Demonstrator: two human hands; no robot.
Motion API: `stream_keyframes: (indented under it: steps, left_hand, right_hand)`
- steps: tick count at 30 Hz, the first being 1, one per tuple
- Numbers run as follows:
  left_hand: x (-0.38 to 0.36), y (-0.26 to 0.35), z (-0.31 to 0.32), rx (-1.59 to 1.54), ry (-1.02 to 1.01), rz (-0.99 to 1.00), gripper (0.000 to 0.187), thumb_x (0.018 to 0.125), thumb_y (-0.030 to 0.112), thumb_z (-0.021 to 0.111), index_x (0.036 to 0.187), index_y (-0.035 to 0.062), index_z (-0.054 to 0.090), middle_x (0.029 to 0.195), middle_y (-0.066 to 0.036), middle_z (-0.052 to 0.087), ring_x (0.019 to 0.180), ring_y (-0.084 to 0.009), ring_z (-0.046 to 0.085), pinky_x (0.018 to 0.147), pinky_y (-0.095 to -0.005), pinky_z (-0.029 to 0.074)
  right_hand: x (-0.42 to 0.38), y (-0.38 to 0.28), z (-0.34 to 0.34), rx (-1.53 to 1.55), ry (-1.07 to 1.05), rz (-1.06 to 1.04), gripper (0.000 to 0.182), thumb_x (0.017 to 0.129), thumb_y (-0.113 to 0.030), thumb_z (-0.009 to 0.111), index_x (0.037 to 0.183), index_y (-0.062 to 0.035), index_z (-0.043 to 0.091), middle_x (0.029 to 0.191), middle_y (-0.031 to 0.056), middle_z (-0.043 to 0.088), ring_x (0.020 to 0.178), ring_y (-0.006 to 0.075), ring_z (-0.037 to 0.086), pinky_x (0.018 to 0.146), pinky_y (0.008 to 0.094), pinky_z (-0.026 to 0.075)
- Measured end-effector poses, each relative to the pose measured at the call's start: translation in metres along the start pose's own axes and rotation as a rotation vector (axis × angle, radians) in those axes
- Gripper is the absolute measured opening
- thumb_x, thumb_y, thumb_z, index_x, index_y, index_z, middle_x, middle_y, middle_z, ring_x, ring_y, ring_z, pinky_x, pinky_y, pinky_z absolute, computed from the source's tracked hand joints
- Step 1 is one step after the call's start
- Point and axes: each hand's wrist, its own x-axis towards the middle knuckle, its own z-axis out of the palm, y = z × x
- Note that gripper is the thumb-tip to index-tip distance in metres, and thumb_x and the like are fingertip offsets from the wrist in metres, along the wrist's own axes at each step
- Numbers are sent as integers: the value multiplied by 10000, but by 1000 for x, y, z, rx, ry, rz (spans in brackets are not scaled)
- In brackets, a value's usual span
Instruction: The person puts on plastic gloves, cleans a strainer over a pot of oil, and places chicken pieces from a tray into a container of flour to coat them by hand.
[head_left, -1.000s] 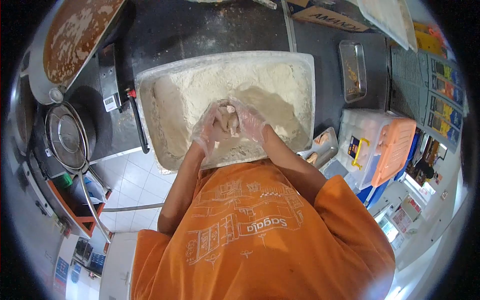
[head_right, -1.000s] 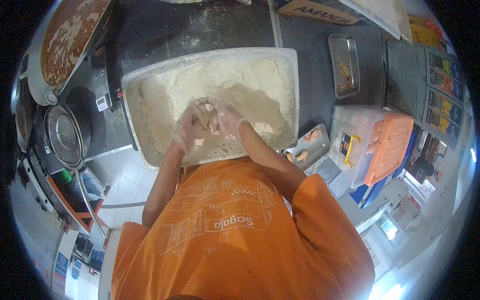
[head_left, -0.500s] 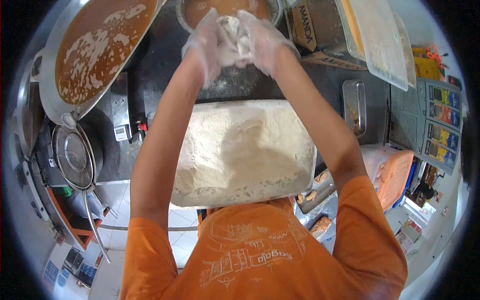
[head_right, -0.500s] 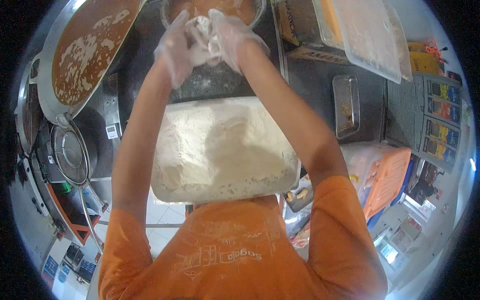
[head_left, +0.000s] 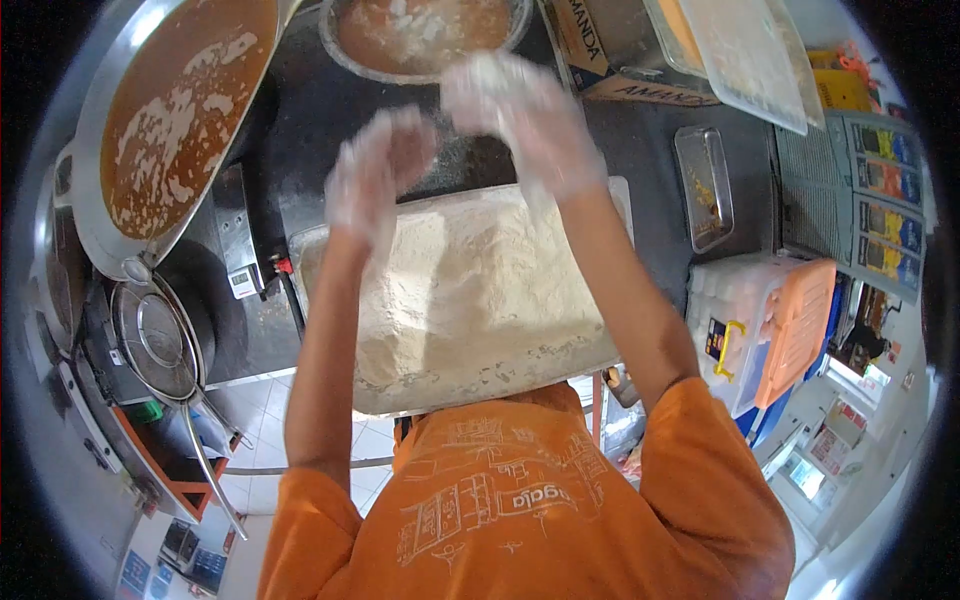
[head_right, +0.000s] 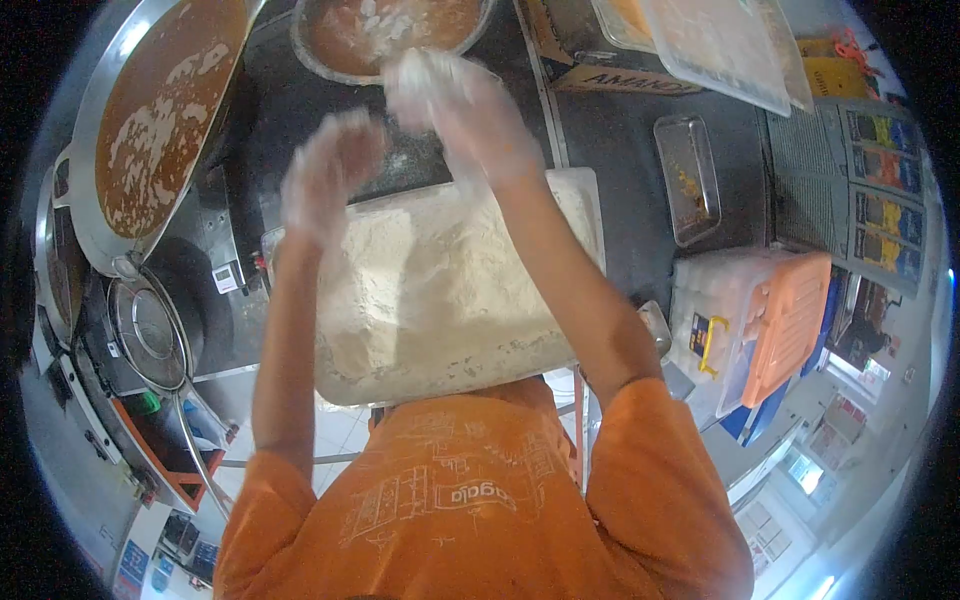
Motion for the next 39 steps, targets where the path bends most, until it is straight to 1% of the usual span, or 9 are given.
stream_keyframes:
  steps: [3, 5, 7, 11, 22, 29, 31, 38, 39]
  left_hand:
    - [-84, -22, -28, 280, -53, -373, 544, 1016, 465, 415, 1276, 8, 554, 1191, -177, 639, 1081, -302, 630, 948, -457, 502]
    - [-108, -70, -67, 335, -58, -521, 547, 1013, 462, 416, 1282, 5, 546, 1223, -189, 620, 1099, -308, 620, 932, -450, 508]
    - [-125, -132, -112, 1822, -333, 469, 501, 980, 408, 463, 1248, -3, 562, 1267, -207, 589, 1121, -353, 592, 934, -470, 489]
    - [-103, -193, -84, 1897, -26, 433, 443, 948, 336, 463, 1237, 19, 572, 1319, -201, 557, 1144, -371, 569, 946, -489, 466]
    - [-173, -181, -95, 2027, -925, 89, 439, 928, 305, 464, 1222, 9, 600, 1294, -230, 574, 1196, -371, 551, 993, -475, 424]
    - [-171, -179, -58, 1318, -654, -529, 475, 984, 257, 421, 1328, -59, 506, 1405, -203, 497, 1189, -309, 526, 1042, -350, 389]
    - [-196, -157, -58, -207, -9, -777, 474, 995, 271, 463, 1385, 1, 472, 1438, -143, 471, 1169, -270, 518, 1024, -309, 398]
    - [-196, -155, -50, 285, -259, -468, 542, 1021, 392, 447, 1459, 78, 399, 1425, -106, 469, 1216, -235, 497, 1042, -350, 399]
    - [-192, -139, -35, 230, -109, -605, 564, 1022, 424, 426, 1467, 80, 387, 1425, -109, 471, 1230, -248, 491, 1046, -378, 400]
  right_hand:
    - [-106, 32, -15, -683, -141, -287, 334, 981, -233, 500, 1207, -16, 617, 1191, 124, 661, 1089, 307, 620, 926, 370, 488]
    - [-148, 86, -21, -372, -327, 329, 362, 940, -241, 530, 1193, -1, 627, 1197, 197, 634, 1093, 356, 599, 944, 408, 470]
    - [-181, 197, -23, -888, -109, 333, 370, 896, -271, 563, 1116, 18, 637, 1113, 250, 629, 1023, 360, 609, 902, 423, 477]
    - [-165, 197, 42, -1153, -53, 307, 279, 885, -210, 607, 1081, -11, 601, 992, 223, 633, 924, 345, 616, 875, 435, 471]
    - [-232, 175, 37, -1499, -983, 171, 299, 864, -153, 513, 1039, 39, 662, 1036, 263, 651, 969, 369, 633, 909, 434, 468]
    - [-243, 188, 67, -1037, -576, 94, 383, 813, -92, 527, 1171, 26, 590, 1177, 240, 617, 1063, 333, 604, 974, 408, 446]
    - [-240, 123, 60, -353, -246, 473, 407, 838, -78, 498, 1227, 7, 578, 1240, 243, 592, 1132, 344, 584, 977, 404, 447]
    - [-240, 184, 28, -960, -552, -72, 448, 922, -199, 553, 1333, -22, 531, 1337, 209, 547, 1163, 323, 568, 983, 405, 440]
    - [-228, 161, 40, -530, -235, 528, 453, 921, -228, 583, 1329, -34, 541, 1314, 179, 560, 1160, 309, 569, 966, 416, 458]
